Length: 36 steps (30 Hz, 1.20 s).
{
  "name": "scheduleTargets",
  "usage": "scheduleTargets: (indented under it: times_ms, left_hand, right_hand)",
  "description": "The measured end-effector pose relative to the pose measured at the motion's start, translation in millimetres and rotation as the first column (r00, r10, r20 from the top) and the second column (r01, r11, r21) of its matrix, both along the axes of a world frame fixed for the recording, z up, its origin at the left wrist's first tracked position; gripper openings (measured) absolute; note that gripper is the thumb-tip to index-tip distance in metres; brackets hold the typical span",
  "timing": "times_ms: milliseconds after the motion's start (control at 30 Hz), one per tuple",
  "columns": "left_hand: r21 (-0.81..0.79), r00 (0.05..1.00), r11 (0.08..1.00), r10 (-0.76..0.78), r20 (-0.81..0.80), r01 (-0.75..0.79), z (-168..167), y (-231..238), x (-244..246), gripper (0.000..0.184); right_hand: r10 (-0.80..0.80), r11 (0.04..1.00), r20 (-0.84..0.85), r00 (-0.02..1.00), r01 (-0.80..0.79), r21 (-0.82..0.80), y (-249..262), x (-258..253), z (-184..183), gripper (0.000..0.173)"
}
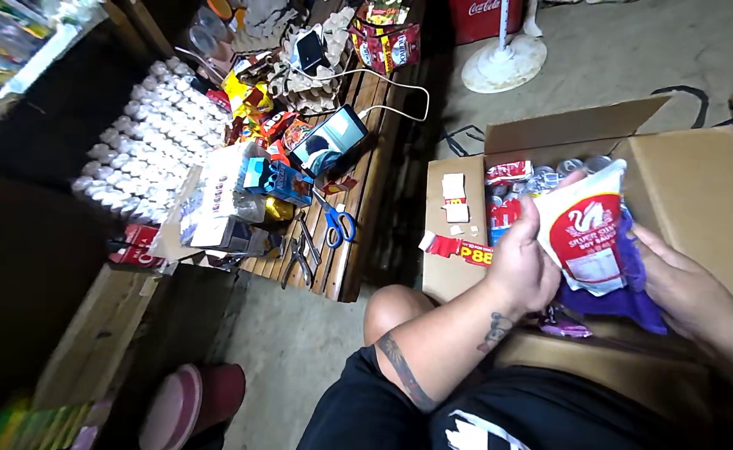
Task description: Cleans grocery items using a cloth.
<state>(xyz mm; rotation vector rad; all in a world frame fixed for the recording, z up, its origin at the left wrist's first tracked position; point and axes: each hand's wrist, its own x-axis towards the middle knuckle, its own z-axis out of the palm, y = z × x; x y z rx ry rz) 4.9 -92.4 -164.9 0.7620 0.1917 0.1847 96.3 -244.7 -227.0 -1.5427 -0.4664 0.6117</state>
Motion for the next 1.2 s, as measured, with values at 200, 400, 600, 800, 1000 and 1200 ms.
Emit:
scheduleTargets:
  times_ms: [200,400,600,800,1000,1200]
  left_hand:
    - [0.001,0.976,0.991,-0.13,-0.172,0.132,2.6,-21.9,-3.2,0.06]
    - [-0.022,0.953,0.989,-0.149,-0.263,0.148,23.4,-28.4,-5.5,0.057]
    - [0.007,0.991,0.999,-0.047,-0.124,0.048,1.8,-15.7,-0.3,0.061]
    - [0.0,0.997,0.999,0.035,-0.062,-0.035,0.4,-7.9,0.8,0.064]
    - [-0.002,0.994,0.999,0.038,-0.102,-0.039,2.1,-9.6,0.1,0.063]
    - [0.041,0.996,0.999,0.001,-0.087,0.003,2.5,-11.9,-1.1,0.063]
  right_hand:
    - [-0.178,0.984,-0.021,0.984,0.177,-0.019,9.3,-13.1,43.0,0.03]
    - [-0.246,0.969,-0.069,0.967,0.247,0.014,24.9,-36.1,92.6,0.032]
    - [-0.061,0.998,0.068,0.996,0.06,0.019,1.8,0.1,7.3,0.038]
    - [-0.014,1.0,0.063,0.998,0.015,-0.018,2.8,0.2,-5.6,0.044]
    - [-0.02,0.997,0.082,0.996,0.026,-0.071,2.5,-1.0,-9.2,0.049]
    - [-0.026,0.994,0.09,0.996,0.035,-0.1,2.1,-1.2,-5.6,0.05]
